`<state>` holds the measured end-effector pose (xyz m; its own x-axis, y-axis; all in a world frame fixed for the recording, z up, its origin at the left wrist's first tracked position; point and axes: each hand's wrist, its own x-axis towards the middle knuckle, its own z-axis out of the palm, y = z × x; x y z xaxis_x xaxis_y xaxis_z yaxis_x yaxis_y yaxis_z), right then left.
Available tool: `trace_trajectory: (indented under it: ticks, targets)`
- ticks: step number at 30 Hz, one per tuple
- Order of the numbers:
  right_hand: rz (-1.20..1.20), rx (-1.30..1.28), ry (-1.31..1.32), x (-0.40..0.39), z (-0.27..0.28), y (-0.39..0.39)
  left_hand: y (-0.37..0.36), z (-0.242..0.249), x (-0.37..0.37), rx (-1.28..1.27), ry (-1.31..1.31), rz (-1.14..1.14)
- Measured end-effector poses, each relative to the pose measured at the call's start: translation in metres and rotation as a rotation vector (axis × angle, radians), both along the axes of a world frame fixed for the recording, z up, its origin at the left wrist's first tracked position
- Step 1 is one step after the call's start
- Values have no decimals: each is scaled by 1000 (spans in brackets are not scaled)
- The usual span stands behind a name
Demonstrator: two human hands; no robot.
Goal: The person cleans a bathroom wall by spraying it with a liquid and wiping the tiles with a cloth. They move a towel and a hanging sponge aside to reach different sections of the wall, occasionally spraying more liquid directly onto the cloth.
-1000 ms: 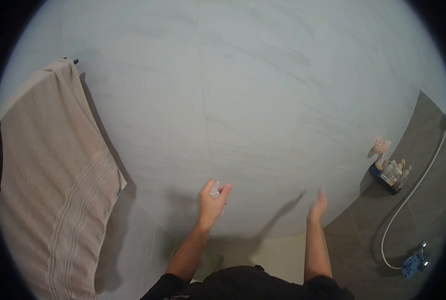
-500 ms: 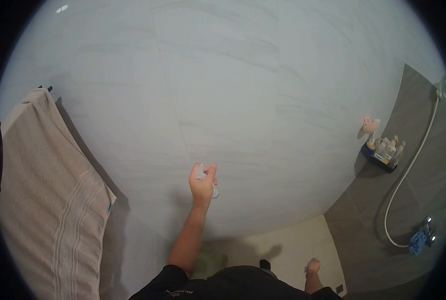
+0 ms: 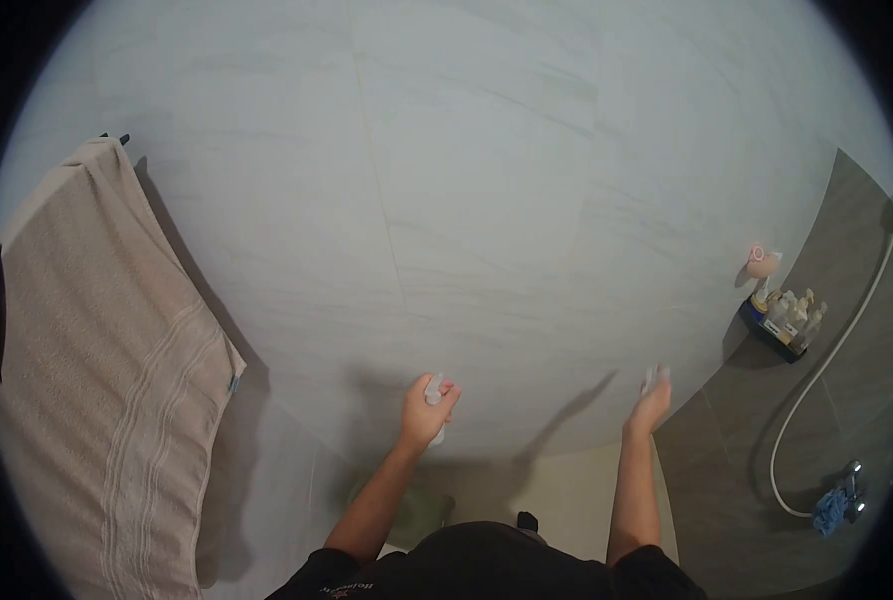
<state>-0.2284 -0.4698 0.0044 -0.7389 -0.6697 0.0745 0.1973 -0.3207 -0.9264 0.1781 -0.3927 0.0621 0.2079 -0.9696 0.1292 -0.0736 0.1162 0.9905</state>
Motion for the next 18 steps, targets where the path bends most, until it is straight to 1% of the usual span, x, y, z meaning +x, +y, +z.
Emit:
trace_trajectory:
  ticks: [1, 3, 5, 7, 9, 10, 11, 13, 15, 17, 18]
  targets:
    - [-24, -169, -10, 10, 24, -22, 9, -10, 4, 7, 0, 2]
    - [-41, -318, 149, 36, 85, -48, 29, -30, 12, -11, 103, 49]
    - [-48, -404, 313, 60, 144, -70, 53, -43, 19, 37, 116, 80]
    - [-150, -468, 568, 85, 195, -98, 78, -53, 26, 85, 132, 110]
    - [-149, -620, 653, 117, 231, -122, 102, -62, 34, 166, 132, 159]
    - [-212, -631, 809, 130, 240, -136, 113, -72, 38, 168, 135, 160]
    - [-274, -642, 963, 145, 243, -147, 124, -83, 42, 181, 164, 197]
    - [-408, -515, 1182, 199, 234, -150, 142, -99, 47, 198, 198, 238]
    - [-300, -464, 1335, 247, 193, -138, 157, -109, 49, 228, 270, 311]
    - [-51, -367, 1575, 282, 132, -124, 163, -112, 49, 254, 276, 329]
    - [153, -291, 1722, 298, 109, -108, 167, -114, 49, 282, 277, 344]
